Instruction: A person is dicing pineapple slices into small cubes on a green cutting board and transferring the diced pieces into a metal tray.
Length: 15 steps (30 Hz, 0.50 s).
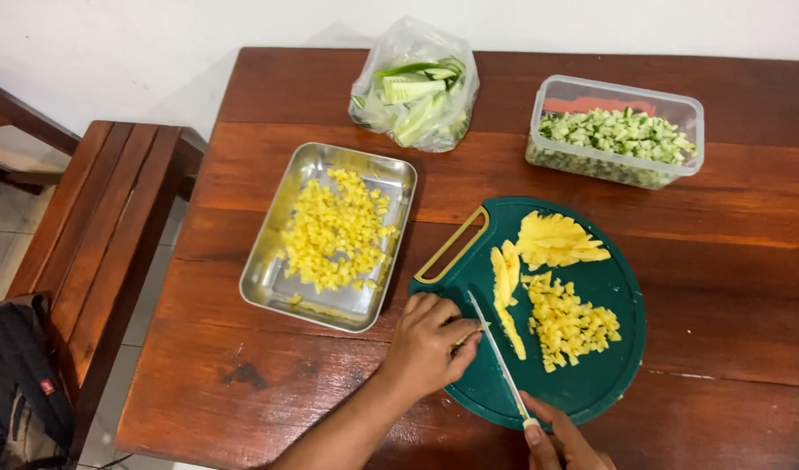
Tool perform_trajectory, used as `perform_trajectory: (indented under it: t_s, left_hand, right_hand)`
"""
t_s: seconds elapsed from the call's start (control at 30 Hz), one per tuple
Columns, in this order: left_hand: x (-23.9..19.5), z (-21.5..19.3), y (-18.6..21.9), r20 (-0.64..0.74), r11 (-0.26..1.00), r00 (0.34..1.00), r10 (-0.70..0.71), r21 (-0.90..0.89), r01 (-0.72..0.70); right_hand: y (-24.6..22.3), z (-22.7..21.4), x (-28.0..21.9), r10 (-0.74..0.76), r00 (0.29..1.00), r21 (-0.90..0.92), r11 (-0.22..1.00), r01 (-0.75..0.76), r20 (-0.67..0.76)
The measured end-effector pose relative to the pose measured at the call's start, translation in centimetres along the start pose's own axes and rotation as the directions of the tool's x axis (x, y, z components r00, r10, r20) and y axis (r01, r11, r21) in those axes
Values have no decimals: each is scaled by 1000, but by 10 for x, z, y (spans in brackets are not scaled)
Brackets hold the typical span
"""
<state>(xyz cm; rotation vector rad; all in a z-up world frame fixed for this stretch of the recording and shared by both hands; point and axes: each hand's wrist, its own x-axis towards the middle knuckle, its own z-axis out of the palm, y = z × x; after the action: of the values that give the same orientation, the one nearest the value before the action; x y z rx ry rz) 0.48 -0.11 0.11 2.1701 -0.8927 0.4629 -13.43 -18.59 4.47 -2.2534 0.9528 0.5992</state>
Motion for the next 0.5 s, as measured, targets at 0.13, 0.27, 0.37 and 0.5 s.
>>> perform_trajectory:
  t_s: [0.13,0.27,0.37,0.5]
  left_hand:
    - [2,-1,2,-4,998,1000,30,47,-30]
    - [2,0,3,3,998,1000,25,53,-25]
    - [1,2,3,25,997,1000,17,71,-19]
    - [4,0,3,4,998,1000,31,63,-31]
  right_hand:
    - [0,-2,-5,-24,1000,-45,999,24,-20]
    - [20,8,2,-111,993,-65,992,108,-35]
    - [22,9,1,-145,988,-42,989,143,-48]
    - [30,18,5,-206,975,-100,975,198,-84]
